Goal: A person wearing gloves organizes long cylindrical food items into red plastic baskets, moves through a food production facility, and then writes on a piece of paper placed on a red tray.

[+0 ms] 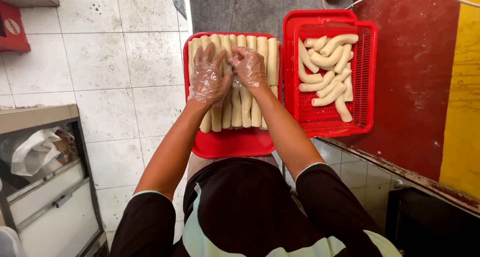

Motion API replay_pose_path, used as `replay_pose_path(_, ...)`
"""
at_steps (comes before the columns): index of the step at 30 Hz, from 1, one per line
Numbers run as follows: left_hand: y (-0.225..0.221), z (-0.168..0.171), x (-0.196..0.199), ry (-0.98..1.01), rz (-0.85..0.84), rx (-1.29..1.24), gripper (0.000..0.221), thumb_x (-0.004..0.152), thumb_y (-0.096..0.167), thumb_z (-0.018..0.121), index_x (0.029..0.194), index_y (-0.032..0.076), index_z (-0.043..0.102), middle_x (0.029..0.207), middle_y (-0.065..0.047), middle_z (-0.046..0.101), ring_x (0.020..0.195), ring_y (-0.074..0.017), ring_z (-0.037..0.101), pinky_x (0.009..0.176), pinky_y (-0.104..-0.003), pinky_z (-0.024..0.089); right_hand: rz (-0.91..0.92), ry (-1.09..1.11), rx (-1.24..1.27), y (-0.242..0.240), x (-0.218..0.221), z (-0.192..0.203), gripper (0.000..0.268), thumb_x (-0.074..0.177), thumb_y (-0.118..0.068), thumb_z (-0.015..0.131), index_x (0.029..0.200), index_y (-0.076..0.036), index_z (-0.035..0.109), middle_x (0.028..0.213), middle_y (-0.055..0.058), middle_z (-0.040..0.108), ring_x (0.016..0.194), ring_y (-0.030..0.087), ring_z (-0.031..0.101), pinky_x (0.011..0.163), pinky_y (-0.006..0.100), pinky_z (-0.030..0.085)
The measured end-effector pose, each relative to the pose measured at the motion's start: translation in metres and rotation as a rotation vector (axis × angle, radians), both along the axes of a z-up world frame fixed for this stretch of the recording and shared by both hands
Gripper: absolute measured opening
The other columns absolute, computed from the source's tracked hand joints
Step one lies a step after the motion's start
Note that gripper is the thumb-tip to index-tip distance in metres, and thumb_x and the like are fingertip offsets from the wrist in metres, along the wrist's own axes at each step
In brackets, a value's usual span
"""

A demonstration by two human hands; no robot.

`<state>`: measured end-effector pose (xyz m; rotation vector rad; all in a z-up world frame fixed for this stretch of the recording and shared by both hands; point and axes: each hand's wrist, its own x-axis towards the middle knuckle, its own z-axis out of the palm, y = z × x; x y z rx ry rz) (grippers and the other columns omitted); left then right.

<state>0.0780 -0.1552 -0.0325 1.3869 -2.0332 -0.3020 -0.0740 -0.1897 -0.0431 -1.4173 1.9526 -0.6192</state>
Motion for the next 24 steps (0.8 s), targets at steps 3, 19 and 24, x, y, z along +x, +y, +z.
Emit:
replay_pose_path(3,-0.004,0.02,-0.007,-0.181,-0.011,0.299,0.061,0.081,0.035,0.072,0.137,0.023,0.052,0.148,-0.019,0.035,0.14,-0.0455,0.018,0.116,-0.057,0.02,0.065,-0.046,0.003,0.011,-0.017,0.014,0.025,0.078,-0.032,0.077,0.102,-0.035,0.073,0.081,-0.005,0.072,0.083,0.019,0.071,0.077,0.034,0.06)
replay_pose_path(19,-0.018,0.047,-0.011,-0.432,-0.078,0.629,0.072,0.086,0.049,0.063,0.149,0.031,0.034,0.16,-0.007,0.007,0.144,-0.0356,-0.004,0.118,-0.047,0.007,0.142,0.578,0.382,0.047,-0.191,0.038,0.022,0.085,-0.035,0.061,0.093,-0.016,0.067,0.074,0.007,0.066,0.075,0.028,0.064,0.073,0.041,0.053)
replay_pose_path(24,-0.022,0.036,-0.006,-0.389,-0.109,0.621,0.078,0.083,0.049,0.066,0.15,0.027,0.032,0.159,-0.009,0.008,0.144,-0.0335,-0.007,0.118,-0.043,0.002,0.081,0.232,0.396,0.051,-0.187,0.115,0.026,0.099,-0.029,0.051,0.106,-0.007,0.062,0.087,0.015,0.065,0.076,0.028,0.062,0.07,0.044,0.048)
